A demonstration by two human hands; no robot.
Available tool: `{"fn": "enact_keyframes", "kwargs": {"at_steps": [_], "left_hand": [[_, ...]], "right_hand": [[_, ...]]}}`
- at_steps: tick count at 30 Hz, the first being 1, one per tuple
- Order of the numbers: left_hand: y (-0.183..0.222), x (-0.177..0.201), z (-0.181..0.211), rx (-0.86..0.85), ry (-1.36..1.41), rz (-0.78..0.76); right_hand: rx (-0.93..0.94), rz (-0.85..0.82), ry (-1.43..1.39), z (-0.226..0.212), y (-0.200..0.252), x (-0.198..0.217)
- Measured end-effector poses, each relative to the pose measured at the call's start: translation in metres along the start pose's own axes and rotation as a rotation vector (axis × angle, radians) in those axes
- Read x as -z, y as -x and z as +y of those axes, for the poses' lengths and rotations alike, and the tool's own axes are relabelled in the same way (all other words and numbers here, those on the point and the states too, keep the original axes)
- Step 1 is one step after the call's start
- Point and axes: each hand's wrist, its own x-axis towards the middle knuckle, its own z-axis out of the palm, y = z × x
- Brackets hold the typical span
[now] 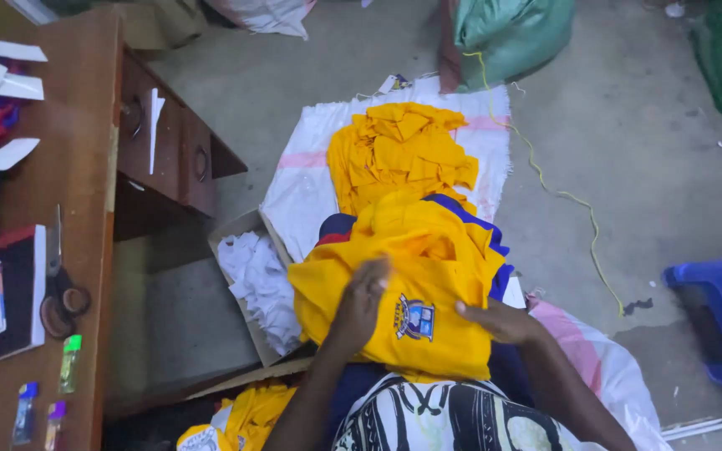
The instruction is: Trimming loose threads on shirts and cutting large pieces of yellow fabric using scissors and a thread burner.
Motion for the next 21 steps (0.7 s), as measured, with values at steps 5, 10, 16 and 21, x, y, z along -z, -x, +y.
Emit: {"fn": "enact_keyframes", "kwargs": {"at_steps": [5, 10, 16, 21], "left_hand": [[-0.025, 0.035, 0.017, -0.036, -0.149, -0.111], [-0.056, 0.008, 0.013, -0.207, -0.249, -0.161], [-0.115, -0.033, -0.012, -0.064, 0.078, -0.176], [-0.134, -0.041, -0.048, 0.248, 0.293, -0.337]], "right_hand": [[0.099, 0.12, 0.52, -0.028, 0.04, 0.074], [-0.193, 0.694, 1.154, -0.095, 0.04, 0.04], [0.462, 0.54, 0.538, -0.134, -0.047, 0.029], [0.299, 0.474, 0.967, -0.073, -0.294, 0.182]]}}
